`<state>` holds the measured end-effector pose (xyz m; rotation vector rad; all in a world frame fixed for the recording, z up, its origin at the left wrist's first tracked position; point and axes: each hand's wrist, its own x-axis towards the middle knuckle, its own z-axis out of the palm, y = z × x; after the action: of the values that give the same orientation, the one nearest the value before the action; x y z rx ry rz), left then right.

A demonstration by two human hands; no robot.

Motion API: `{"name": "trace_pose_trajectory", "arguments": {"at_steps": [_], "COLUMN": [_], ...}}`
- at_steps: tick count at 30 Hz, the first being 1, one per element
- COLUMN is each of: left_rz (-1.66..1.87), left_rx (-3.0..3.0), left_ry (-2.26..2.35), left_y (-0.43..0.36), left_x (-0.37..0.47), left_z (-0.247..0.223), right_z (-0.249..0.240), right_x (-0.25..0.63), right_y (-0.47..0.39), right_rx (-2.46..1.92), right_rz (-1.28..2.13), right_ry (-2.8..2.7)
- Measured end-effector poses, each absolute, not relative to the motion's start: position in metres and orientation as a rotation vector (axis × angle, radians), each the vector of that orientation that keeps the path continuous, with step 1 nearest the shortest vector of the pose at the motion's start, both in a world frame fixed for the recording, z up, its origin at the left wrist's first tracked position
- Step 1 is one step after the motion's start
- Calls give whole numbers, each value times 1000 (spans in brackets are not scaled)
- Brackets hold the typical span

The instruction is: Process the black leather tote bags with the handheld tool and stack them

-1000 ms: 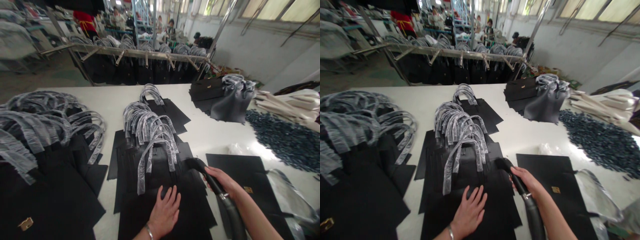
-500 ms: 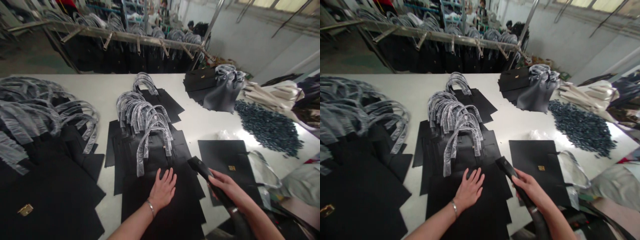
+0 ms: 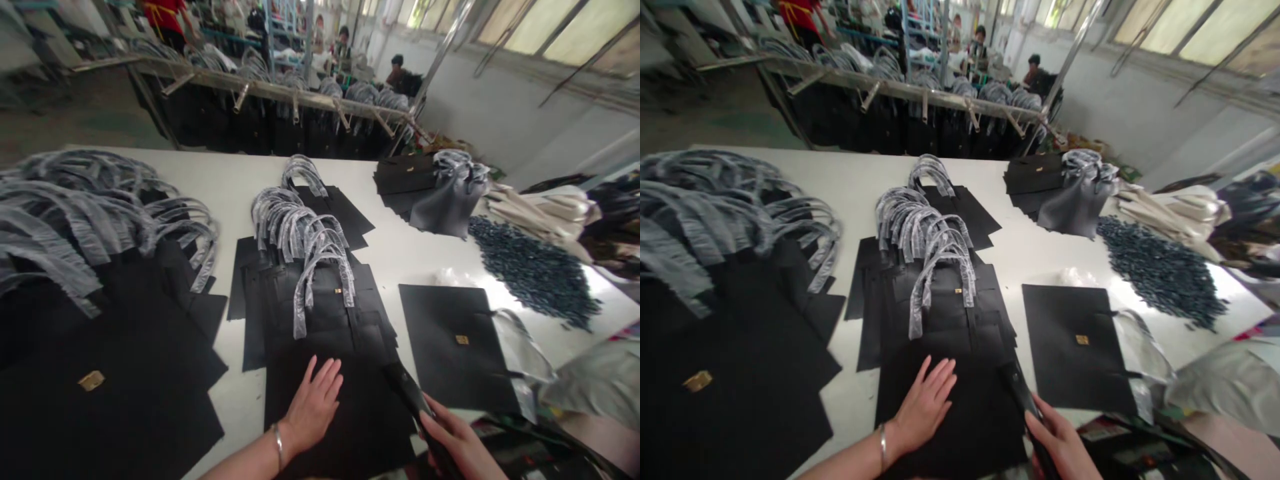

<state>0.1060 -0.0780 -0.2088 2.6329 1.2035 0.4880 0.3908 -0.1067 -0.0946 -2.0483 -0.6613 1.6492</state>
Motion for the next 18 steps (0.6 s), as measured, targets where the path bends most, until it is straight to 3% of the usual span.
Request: {"name": "trace_pose_trajectory", "arguments": {"at_steps": [10, 18], "left_rz": [363, 431], "left_rx": [2568, 2544], "left_ry": [1260, 1272], "left_y": [-126, -126], "left_x": [74, 82], "left_z": [-219, -217], "right_z": [-107, -112], "right_x": [285, 226], "right_y": [-80, -54], "right_rx": [-1814, -1785], "right_rz": [1880, 1806], "right_ry": [-1185, -1293]}}
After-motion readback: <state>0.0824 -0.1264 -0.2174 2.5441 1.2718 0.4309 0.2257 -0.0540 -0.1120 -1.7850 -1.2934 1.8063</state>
